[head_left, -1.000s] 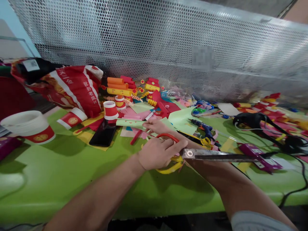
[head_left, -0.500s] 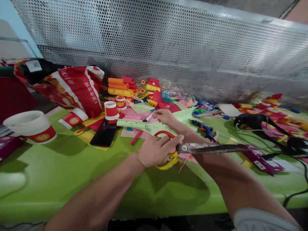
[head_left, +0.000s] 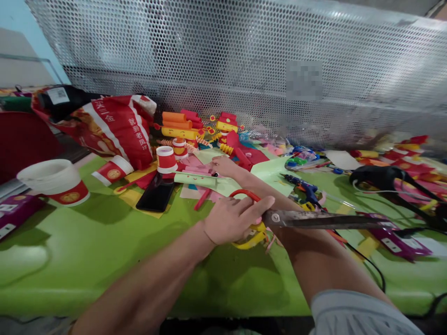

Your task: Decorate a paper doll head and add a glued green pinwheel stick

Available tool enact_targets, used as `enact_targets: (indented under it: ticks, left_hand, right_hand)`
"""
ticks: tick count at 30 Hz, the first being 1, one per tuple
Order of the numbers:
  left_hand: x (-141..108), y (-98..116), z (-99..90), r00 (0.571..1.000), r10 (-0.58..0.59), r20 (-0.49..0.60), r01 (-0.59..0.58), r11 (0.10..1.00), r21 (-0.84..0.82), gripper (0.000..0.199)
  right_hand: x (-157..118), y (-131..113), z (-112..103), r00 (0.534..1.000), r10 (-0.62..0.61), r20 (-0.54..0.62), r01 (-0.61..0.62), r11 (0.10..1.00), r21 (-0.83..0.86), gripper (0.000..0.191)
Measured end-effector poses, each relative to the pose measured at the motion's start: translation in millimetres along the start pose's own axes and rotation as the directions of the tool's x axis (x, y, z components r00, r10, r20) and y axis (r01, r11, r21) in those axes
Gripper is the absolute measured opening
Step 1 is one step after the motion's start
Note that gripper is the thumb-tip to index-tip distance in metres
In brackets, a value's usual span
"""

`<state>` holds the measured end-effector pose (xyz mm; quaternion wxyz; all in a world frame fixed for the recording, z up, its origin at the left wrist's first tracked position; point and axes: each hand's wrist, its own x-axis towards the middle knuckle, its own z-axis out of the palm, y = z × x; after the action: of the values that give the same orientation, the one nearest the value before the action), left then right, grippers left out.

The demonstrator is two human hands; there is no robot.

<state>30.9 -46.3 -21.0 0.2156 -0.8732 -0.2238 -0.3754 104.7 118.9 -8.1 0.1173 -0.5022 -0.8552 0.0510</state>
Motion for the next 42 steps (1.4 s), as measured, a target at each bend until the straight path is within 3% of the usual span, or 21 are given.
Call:
enact_targets:
  ticks: [8, 12, 15, 18, 22, 28, 33, 42]
  left_hand:
    - [3, 4, 1.6, 0.999, 0.019, -0.038, -0.02, 1.0, -0.011, 0.036]
    - [5, 11, -0.1, 0.998, 0.058, -0.012, -0.059, 0.996, -0.072, 0.034]
    - [5, 18, -2.4, 0.991, 0.125, 0.041, -0.118, 0.984, -0.133, 0.035]
    - [3, 24, -3.4, 0.969, 0.171, 0.178, -0.141, 0.975, -0.171, 0.038]
    - [1, 27, -1.1, 0.921, 0.197, 0.337, -0.127, 0.967, -0.219, 0.04]
    - [2, 30, 1.7, 0.926, 0.209, 0.315, -0.116, 0.95, -0.289, 0.039]
    - [3, 32, 2.7, 0.908, 0.202, 0.367, -0.084, 0.947, -0.311, 0.039]
    - [4, 33, 2.5, 0.852, 0.192, 0.486, -0.037, 0.95, -0.31, 0.047]
  right_hand:
    - [-47, 28, -36, 0.992, 0.129, -0.008, -0.129, 0.99, -0.048, 0.028]
    - [-79, 47, -47, 0.986, 0.166, -0.029, -0.165, 0.986, 0.017, 0.025]
    - [-103, 53, -52, 0.978, 0.184, -0.098, -0.178, 0.982, 0.068, 0.021]
    - [-125, 54, -54, 0.973, 0.168, -0.159, -0.156, 0.984, 0.086, 0.019]
    - [-153, 55, -52, 0.96, 0.161, -0.229, -0.125, 0.979, 0.163, 0.02]
    - [-183, 61, -35, 0.951, 0.226, -0.21, -0.159, 0.943, 0.291, 0.023]
    - [-191, 61, -18, 0.924, 0.246, -0.293, -0.152, 0.939, 0.309, 0.025]
    - [-194, 58, -11, 0.948, 0.158, -0.275, -0.098, 0.97, 0.222, 0.033]
